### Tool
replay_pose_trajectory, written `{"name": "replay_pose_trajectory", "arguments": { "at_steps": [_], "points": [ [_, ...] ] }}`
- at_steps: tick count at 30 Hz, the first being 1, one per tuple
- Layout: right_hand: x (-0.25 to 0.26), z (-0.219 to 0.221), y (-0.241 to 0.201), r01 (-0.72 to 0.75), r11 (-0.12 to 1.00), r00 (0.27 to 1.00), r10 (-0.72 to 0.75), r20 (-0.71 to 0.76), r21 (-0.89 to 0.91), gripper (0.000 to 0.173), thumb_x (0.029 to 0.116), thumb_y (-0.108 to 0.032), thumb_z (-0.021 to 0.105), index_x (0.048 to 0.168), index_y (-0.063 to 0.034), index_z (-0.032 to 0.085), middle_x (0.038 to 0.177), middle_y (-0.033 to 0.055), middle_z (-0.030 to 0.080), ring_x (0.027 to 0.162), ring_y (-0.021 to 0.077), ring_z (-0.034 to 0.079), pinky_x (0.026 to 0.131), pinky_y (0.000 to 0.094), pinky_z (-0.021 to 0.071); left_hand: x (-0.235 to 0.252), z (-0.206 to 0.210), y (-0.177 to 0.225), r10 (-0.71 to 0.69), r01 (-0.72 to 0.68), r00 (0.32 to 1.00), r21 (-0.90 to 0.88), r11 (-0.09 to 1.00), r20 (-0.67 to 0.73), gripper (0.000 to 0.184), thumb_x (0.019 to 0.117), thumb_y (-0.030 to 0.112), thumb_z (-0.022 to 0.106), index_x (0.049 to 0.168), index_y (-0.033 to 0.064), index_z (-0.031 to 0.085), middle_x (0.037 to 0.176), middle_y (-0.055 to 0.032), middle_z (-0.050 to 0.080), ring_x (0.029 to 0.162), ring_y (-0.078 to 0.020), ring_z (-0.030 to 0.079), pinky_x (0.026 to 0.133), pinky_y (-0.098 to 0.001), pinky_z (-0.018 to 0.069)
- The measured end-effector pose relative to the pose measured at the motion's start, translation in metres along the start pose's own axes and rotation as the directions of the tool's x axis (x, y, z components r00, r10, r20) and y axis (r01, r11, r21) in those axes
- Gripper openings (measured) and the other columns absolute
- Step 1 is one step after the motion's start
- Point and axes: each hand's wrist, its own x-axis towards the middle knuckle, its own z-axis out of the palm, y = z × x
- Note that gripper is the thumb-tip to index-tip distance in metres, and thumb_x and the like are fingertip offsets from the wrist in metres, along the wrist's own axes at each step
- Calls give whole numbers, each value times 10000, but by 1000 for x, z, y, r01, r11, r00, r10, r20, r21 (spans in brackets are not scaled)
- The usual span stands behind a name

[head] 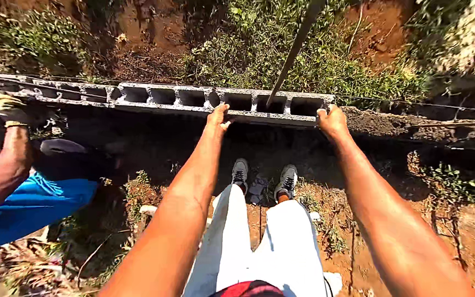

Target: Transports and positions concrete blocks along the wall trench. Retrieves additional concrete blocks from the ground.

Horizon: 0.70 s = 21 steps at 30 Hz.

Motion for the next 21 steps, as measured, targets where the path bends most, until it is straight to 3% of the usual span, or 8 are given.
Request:
{"name": "replay_pose_trajectory", "arguments": {
  "at_steps": [2,5,12,17,20,21],
  "points": [
    [-3,2,0,27,997,999,-29,-32,-70,442,1087,-257,470,1347,91,548,1281,378,599,1237,543,570,1035,701,425,4,-3,-3,19,-18,1000,-44,999,13,498,950,164,707,1390,26,517,1242,-174,628,1058,-265,648,885,-439,569],
    [-4,6,-3,20,995,998,-25,-56,-100,405,1061,-233,521,1298,89,587,1262,378,604,1226,547,567,1026,715,416,5,-10,-6,2,-2,1000,-6,1000,12,660,947,258,743,1474,7,434,1376,-204,581,1218,-296,608,1003,-461,536],
    [-3,10,-3,-18,995,997,11,-75,-97,387,1038,-220,548,1292,68,588,1251,347,614,1189,502,592,997,701,434,9,-12,-4,-33,33,999,-10,999,37,708,937,199,748,1492,-23,370,1346,-231,579,1187,-300,615,976,-452,549],
    [0,9,0,-29,998,997,25,-70,-60,380,1034,-227,571,1288,55,598,1271,332,609,1200,475,592,1003,676,448,9,-27,10,-99,80,981,119,990,164,576,979,301,701,1440,29,490,1313,-176,617,1145,-264,645,941,-417,567],
    [8,4,11,4,999,1000,-4,3,48,390,1038,-269,575,1276,39,589,1198,260,629,1059,353,640,918,567,531,15,-65,21,-135,89,971,224,971,200,627,969,413,692,1458,69,502,1344,-167,621,1166,-286,656,942,-454,581],
    [8,0,10,-1,998,1000,0,20,59,421,1055,-313,561,1276,44,590,1183,255,631,1029,338,643,905,553,537,16,-79,22,-128,77,976,267,961,178,640,959,419,704,1453,64,506,1310,-169,627,1117,-282,668,910,-443,587]
  ]
}}
